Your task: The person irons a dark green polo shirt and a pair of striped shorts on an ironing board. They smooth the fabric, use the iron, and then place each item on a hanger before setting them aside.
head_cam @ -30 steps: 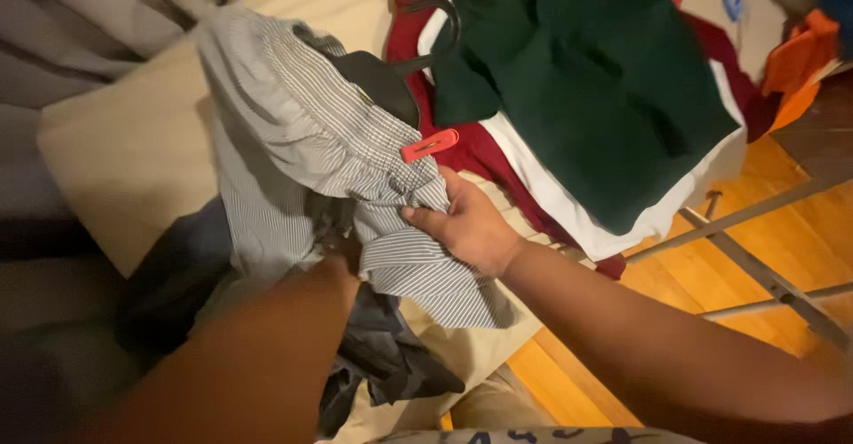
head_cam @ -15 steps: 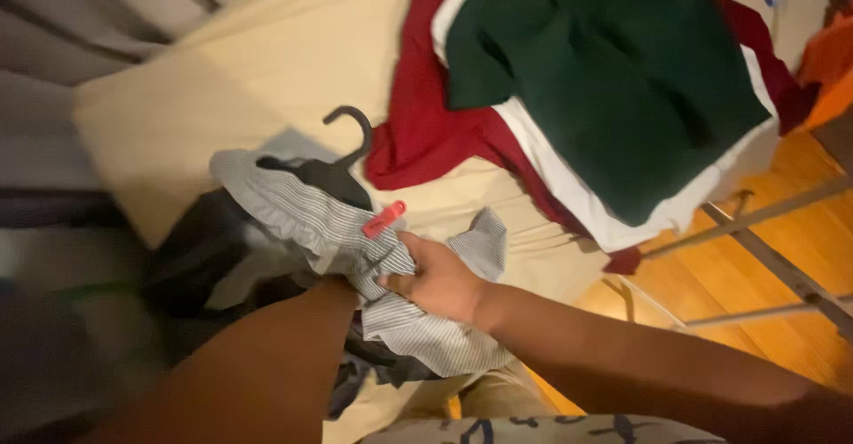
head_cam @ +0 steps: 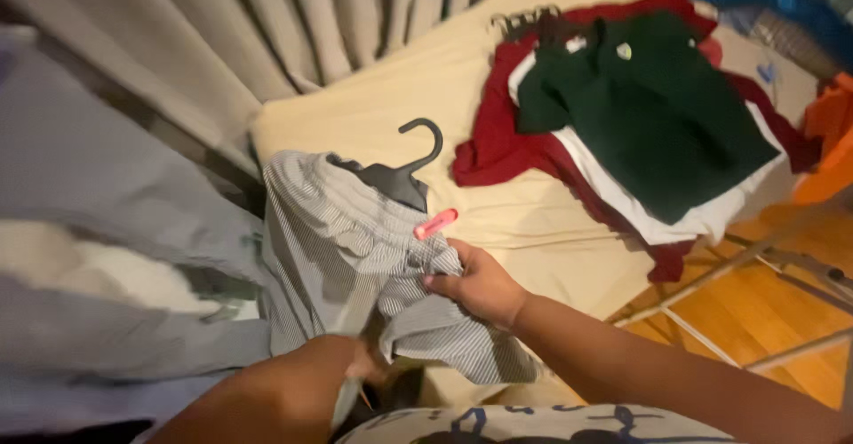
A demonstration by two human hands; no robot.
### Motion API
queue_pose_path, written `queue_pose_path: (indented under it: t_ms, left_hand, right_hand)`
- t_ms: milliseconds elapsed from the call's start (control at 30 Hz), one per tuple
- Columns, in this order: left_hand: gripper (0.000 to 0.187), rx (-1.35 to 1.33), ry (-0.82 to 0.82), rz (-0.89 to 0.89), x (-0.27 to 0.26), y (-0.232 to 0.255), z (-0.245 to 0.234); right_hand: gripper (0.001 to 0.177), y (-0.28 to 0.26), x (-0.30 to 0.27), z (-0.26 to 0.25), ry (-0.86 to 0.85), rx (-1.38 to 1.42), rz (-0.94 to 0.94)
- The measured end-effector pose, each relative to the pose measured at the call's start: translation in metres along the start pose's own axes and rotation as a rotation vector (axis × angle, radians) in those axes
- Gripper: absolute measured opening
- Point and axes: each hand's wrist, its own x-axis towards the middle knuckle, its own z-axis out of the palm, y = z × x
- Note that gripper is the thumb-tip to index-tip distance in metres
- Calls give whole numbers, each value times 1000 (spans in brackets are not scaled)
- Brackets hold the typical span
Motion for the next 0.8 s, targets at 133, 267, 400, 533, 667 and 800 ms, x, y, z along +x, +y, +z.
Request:
queue_pose_path:
  t_ms: [133,267,400,533,667,800]
  left_hand:
    - [50,148,-227,35,-22,23,2]
    - [50,221,-477,34,-35,82,-16]
    - [49,146,-636,10,-49,148,-28]
    - [49,-256,-579,169,-86,207,-25]
    - [49,-650,-427,539,-170,277,7]
    - [58,-377,-338,678,-235,286,92]
  right_hand:
    - [44,6,-17,14,-10,-23,-238]
    - [48,-18,-43,-5,130,-67,-119]
    - [45,-42,-74,-26,290,6,-156]
    - [43,-48,-124,-58,456,-209,-288]
    - [37,-15,-185,-78,506,-399,-446]
    - [17,20,-232,-95,443,-88,-722]
